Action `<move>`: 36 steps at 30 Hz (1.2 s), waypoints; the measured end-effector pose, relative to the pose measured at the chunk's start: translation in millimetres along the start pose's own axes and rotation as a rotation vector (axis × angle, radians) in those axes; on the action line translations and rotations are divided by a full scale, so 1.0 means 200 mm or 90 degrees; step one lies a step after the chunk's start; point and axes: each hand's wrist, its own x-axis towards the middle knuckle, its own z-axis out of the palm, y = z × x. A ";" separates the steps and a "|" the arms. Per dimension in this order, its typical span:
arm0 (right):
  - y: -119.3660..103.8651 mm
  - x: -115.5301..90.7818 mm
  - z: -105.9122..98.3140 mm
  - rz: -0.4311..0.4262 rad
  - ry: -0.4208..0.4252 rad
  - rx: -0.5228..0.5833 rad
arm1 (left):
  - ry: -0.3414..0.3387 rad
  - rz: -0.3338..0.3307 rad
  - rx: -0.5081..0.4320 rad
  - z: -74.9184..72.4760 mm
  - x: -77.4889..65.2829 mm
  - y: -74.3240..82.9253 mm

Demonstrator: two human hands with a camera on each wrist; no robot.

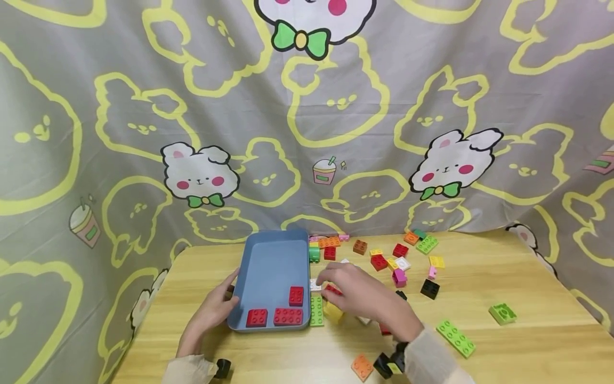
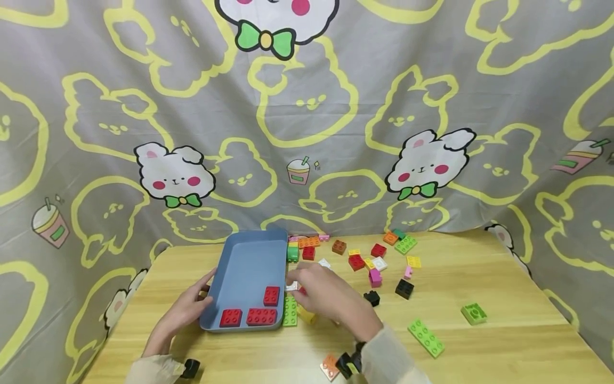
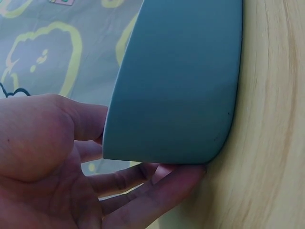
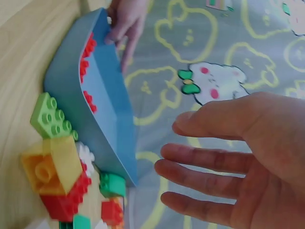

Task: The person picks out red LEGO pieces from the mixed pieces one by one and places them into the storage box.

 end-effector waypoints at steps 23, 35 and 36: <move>0.31 -0.39 -0.03 0.131 -0.034 0.070 | 0.000 -0.002 0.001 0.02 0.01 -0.02; 0.31 -0.40 0.01 0.187 -0.062 0.051 | -0.001 -0.004 0.011 0.01 0.00 0.00; 0.31 -0.40 0.01 0.197 -0.063 0.046 | -0.001 -0.004 0.013 0.01 0.00 0.00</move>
